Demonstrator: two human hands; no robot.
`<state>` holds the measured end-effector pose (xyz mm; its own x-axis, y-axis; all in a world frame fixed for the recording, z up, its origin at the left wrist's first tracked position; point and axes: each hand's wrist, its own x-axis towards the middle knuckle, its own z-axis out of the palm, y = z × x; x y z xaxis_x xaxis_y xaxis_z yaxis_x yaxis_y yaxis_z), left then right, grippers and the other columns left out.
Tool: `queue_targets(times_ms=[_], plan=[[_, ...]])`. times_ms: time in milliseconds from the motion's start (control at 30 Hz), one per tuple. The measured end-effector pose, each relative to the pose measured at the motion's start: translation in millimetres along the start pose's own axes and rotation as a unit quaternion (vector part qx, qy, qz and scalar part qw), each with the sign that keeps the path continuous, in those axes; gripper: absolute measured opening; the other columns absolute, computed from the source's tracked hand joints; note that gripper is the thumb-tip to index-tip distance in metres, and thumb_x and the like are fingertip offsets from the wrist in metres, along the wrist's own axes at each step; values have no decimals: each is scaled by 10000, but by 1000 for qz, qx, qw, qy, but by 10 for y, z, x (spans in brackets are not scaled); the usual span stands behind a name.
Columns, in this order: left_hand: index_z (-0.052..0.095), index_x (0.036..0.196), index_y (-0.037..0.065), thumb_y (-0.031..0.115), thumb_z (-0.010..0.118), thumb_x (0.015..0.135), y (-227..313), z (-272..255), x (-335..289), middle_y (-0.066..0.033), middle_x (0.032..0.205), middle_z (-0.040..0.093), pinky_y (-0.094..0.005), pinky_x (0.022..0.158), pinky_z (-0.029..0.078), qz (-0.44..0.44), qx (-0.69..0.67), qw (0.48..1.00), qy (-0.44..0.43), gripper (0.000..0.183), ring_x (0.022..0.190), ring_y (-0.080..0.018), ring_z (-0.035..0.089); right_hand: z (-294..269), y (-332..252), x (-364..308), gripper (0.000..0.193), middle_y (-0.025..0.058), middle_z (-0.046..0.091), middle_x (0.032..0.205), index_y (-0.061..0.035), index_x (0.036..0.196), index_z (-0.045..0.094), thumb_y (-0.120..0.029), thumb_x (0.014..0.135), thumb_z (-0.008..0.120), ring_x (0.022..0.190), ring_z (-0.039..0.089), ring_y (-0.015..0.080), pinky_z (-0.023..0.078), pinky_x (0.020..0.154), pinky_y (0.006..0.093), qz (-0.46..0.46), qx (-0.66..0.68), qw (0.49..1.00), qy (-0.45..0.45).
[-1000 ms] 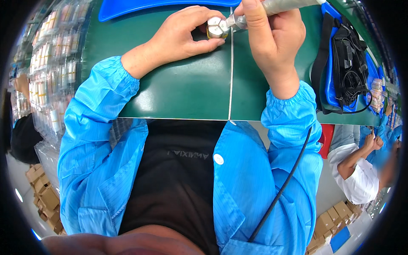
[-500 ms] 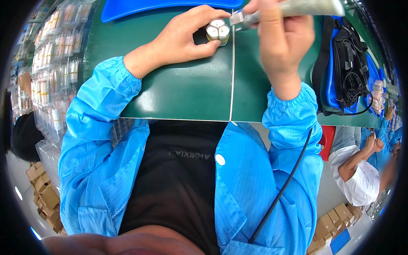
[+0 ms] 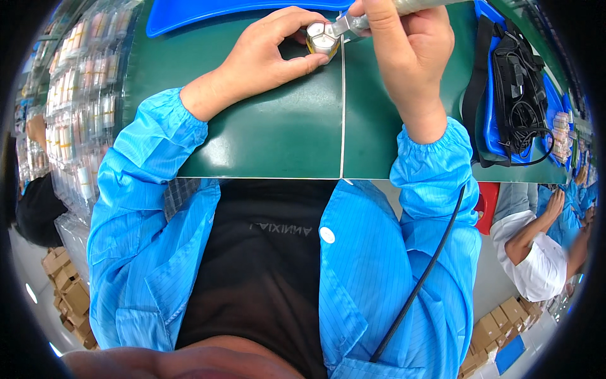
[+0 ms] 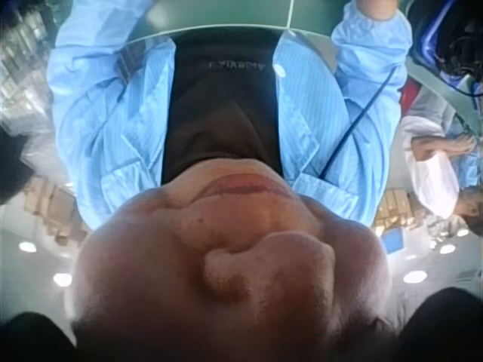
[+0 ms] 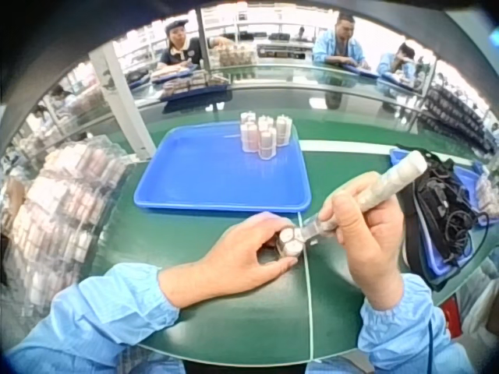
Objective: Assembling small components using a handheld dispenser at a factory workbench.
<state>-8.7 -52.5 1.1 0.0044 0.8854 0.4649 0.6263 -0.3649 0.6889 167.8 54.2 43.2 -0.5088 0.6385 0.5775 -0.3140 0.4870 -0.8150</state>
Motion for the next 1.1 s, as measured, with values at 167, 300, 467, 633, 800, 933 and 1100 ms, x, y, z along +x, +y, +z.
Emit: queue_targets(times_ms=[167, 300, 467, 633, 800, 933, 1100], plan=[[629, 1124, 53, 187, 767, 784, 2, 1, 0, -100, 1021, 636, -331, 758, 553, 36, 9, 999, 17, 391, 864, -238, 654, 43, 6, -31, 111, 69, 671, 852, -14, 976, 578, -123, 979, 596, 604, 483, 40, 429, 565, 198, 6, -50, 999, 5], [629, 1128, 49, 186, 768, 778, -3, 26, 3, -102, 1017, 637, -332, 751, 550, 36, 2, 999, 20, 401, 857, -241, 652, 37, 10, -34, 123, 66, 673, 847, -16, 978, 574, -135, 976, 606, 619, 499, 43, 435, 576, 198, 26, -63, 998, -1], [629, 1129, 46, 182, 763, 776, -15, 30, 8, -103, 1016, 639, -333, 746, 548, 46, 24, 998, 20, 401, 854, -243, 652, 86, 39, -57, 135, 63, 674, 835, -19, 973, 574, -146, 971, 621, 631, 509, 46, 433, 583, 196, 22, -71, 997, 17], [630, 1126, 47, 177, 755, 778, -6, 31, -1, -103, 1016, 639, -335, 744, 549, 46, 14, 999, 24, 392, 853, -243, 652, 48, 1, -55, 134, 63, 677, 839, -20, 976, 575, -144, 970, 624, 631, 508, 45, 433, 587, 190, 2, -66, 998, 14], [632, 1125, 50, 178, 753, 775, -4, 24, 25, -104, 1014, 639, -335, 746, 550, 45, 19, 999, 13, 391, 856, -245, 651, 57, 29, -58, 131, 63, 678, 840, -20, 975, 574, -141, 969, 625, 627, 502, 42, 429, 578, 189, 18, -82, 996, 7], [615, 1146, 54, 164, 734, 773, -4, 22, 25, -106, 1012, 639, -341, 768, 551, 39, 19, 999, 13, 406, 869, -260, 652, 76, 34, -63, 122, 66, 678, 841, -17, 972, 580, -135, 973, 615, 609, 496, 44, 423, 559, 201, 12, -68, 998, 16], [539, 1254, 69, 155, 716, 766, -33, 44, 7, -124, 1061, 625, -366, 863, 537, 33, 22, 999, 25, 526, 994, -287, 638, -38, -7, 43, 172, 85, 677, 846, 0, 927, 613, -153, 995, 573, 590, 493, 52, 428, 550, 215, -17, -26, 998, 58]])
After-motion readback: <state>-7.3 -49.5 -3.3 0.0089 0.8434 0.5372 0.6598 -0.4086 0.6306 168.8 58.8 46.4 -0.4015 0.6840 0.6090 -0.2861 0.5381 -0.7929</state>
